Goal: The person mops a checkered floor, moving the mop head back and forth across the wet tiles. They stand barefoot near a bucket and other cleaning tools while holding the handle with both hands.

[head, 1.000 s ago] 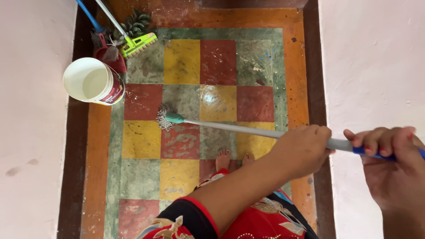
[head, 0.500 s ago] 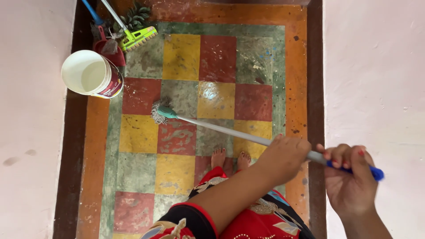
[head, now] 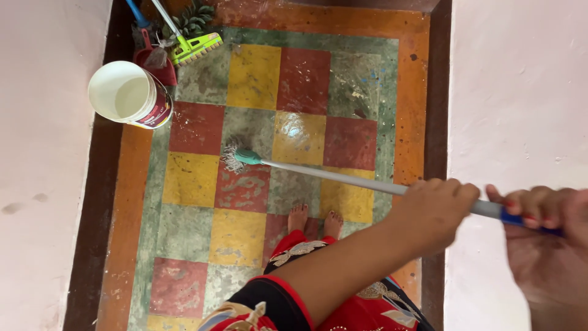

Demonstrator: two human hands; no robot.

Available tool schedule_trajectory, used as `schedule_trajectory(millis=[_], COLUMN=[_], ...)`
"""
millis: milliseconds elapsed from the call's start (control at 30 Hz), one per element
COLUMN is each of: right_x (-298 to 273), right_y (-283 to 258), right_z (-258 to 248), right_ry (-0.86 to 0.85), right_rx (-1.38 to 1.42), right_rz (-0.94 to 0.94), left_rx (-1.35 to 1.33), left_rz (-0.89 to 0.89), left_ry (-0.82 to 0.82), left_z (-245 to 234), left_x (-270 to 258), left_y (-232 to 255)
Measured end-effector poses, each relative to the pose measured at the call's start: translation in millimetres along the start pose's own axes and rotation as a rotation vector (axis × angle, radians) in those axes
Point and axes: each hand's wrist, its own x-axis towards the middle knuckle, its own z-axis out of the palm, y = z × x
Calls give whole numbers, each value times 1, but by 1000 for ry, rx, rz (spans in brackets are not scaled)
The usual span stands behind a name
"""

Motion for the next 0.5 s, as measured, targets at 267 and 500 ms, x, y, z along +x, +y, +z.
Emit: schedule_trajectory(millis=[267,500], right_x=[-25,-30], right_y=[-3,43], right_z=[-22,-32], right_ry=[92,96], right_rx=[-37,111], right_rz=[-14,26], left_rx=[-51,-41], left_rz=[101,100], left_ry=[7,-39], left_z=[36,43], left_x=[-12,-21], left_y=[6,-27])
